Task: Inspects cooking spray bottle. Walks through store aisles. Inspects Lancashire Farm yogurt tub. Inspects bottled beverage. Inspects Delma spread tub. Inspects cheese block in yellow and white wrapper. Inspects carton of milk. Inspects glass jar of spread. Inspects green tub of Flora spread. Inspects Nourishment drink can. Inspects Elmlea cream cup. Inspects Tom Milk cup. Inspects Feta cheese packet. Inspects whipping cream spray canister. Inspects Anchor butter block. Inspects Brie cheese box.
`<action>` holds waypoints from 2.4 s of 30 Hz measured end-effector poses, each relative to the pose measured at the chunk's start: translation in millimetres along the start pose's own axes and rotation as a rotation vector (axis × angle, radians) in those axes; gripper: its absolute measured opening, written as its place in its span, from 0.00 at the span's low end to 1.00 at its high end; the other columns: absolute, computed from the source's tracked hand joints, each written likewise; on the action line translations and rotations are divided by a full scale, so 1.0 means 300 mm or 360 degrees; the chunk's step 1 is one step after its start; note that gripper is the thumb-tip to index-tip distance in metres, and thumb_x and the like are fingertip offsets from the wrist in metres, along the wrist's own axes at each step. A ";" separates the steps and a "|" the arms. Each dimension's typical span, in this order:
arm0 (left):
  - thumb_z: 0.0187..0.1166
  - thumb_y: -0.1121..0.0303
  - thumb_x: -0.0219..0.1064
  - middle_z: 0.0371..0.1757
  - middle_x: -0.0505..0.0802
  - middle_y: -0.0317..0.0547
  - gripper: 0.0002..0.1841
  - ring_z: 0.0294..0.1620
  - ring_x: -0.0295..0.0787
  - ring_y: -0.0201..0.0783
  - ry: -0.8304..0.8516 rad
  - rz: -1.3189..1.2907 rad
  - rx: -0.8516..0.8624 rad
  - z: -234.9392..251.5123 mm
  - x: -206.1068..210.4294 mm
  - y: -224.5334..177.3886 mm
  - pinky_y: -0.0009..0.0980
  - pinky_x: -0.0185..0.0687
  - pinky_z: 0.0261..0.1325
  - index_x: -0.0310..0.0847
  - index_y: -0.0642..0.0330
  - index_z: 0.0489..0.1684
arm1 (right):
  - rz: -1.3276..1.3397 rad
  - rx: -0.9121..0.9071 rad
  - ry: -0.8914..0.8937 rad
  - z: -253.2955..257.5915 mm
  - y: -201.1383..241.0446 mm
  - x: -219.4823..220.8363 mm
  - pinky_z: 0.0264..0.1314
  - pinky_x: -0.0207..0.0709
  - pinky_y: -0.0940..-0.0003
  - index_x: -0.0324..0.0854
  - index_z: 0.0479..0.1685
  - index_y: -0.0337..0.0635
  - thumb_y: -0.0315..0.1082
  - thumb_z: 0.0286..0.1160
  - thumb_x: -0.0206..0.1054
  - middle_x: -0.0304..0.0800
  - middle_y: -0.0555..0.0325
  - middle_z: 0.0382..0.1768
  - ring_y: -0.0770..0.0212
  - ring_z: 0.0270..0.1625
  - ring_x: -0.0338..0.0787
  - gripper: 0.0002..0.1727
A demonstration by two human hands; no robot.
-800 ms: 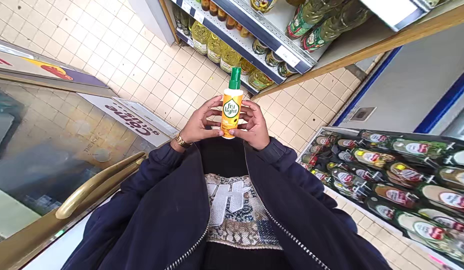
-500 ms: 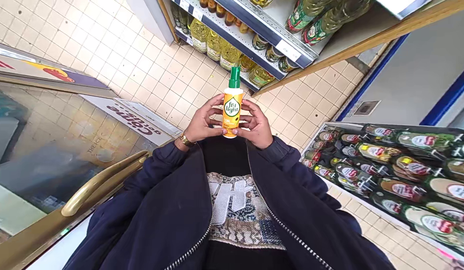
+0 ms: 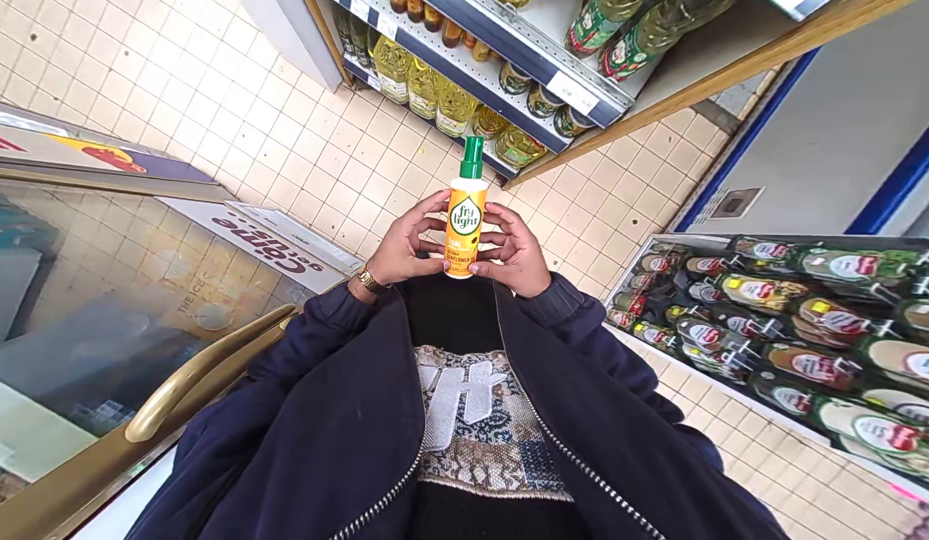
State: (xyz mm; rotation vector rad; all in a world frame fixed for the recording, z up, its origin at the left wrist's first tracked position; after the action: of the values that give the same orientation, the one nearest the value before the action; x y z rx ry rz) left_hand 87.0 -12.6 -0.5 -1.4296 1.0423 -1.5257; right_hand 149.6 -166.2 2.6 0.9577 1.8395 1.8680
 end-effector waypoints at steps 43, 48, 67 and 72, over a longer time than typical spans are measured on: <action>0.56 0.83 0.81 0.80 0.75 0.57 0.52 0.68 0.86 0.57 -0.0025 0.0012 0.0013 0.048 -0.066 -0.007 0.57 0.93 0.57 0.59 0.56 0.90 | -0.0017 0.0014 0.0022 0.088 -0.012 -0.005 0.55 0.94 0.46 0.62 0.85 0.43 0.25 0.51 0.87 0.76 0.47 0.77 0.45 0.62 0.92 0.52; 0.56 0.82 0.81 0.79 0.76 0.57 0.51 0.68 0.86 0.57 -0.0048 0.0020 -0.0001 0.064 -0.074 -0.003 0.56 0.93 0.57 0.60 0.57 0.89 | 0.0001 0.0010 0.0029 0.103 -0.016 -0.015 0.55 0.94 0.47 0.63 0.85 0.42 0.26 0.52 0.87 0.77 0.47 0.77 0.45 0.63 0.91 0.52; 0.55 0.84 0.81 0.79 0.76 0.55 0.51 0.68 0.85 0.57 -0.0091 0.0032 -0.0047 0.252 -0.076 0.021 0.57 0.93 0.58 0.61 0.54 0.89 | -0.0022 0.0015 0.0029 0.221 0.008 -0.164 0.55 0.93 0.47 0.63 0.84 0.40 0.26 0.53 0.86 0.77 0.47 0.76 0.46 0.63 0.91 0.51; 0.55 0.84 0.80 0.80 0.76 0.56 0.51 0.68 0.86 0.57 -0.0103 0.0020 -0.0045 0.339 -0.076 0.024 0.55 0.93 0.57 0.61 0.55 0.89 | -0.0028 0.0033 0.0030 0.280 0.028 -0.232 0.56 0.93 0.47 0.63 0.84 0.39 0.27 0.53 0.87 0.76 0.46 0.77 0.46 0.64 0.91 0.51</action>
State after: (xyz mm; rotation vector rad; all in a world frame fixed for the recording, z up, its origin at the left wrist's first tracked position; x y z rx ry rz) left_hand 189.9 0.8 -12.4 -1.4795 1.0358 -1.4516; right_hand 257.3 -151.4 -10.4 0.9309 1.8756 1.8573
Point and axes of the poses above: each hand's wrist, its own z-axis towards the middle knuckle, its own x-axis out of the palm, y = z × x, the point moved 9 cm from there along z, towards the middle knuckle
